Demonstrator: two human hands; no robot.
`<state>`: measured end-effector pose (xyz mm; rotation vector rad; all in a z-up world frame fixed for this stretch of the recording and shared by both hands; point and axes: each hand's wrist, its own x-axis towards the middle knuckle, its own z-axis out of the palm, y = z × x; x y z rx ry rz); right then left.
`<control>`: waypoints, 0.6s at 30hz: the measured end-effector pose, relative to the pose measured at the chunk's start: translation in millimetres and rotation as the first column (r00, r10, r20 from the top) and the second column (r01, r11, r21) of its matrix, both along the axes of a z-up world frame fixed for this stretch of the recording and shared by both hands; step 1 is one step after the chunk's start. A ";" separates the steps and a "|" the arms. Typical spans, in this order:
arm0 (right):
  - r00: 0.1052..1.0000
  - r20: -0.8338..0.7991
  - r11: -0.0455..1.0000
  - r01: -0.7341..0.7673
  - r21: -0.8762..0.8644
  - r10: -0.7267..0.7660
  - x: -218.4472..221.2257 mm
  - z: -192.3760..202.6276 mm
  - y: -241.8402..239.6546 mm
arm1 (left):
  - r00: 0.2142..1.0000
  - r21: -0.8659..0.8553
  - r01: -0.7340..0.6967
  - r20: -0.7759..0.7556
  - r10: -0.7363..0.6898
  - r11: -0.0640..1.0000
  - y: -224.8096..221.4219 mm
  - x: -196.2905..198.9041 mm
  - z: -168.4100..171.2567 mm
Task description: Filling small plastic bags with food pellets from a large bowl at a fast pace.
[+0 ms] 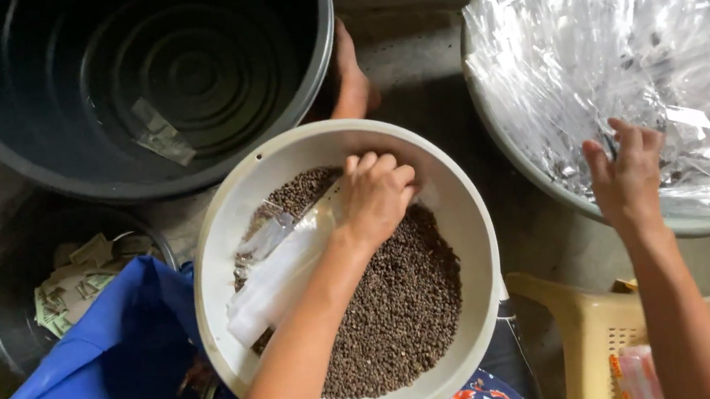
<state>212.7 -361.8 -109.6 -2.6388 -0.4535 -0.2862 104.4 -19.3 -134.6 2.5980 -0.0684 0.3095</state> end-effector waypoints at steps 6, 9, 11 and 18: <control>0.957 -0.274 0.900 0.033 0.434 0.097 -79.5 72.1 98.5 | 0.962 -0.234 -0.006 0.263 0.070 0.972 20.0 -24.6 93.7; 0.795 -0.491 0.633 0.180 0.753 0.357 -114.5 70.3 141.4 | 0.969 -0.339 -0.019 0.225 0.101 0.940 22.2 -48.2 128.1; 0.694 -0.505 0.584 0.148 0.798 0.514 -135.9 84.1 171.3 | 0.962 -0.350 0.001 0.255 0.095 0.937 21.7 -69.5 153.1; 0.459 -0.579 0.694 -0.123 0.709 0.674 -150.7 64.9 209.7 | 0.983 -0.832 0.121 0.176 0.051 0.541 36.4 -142.9 242.3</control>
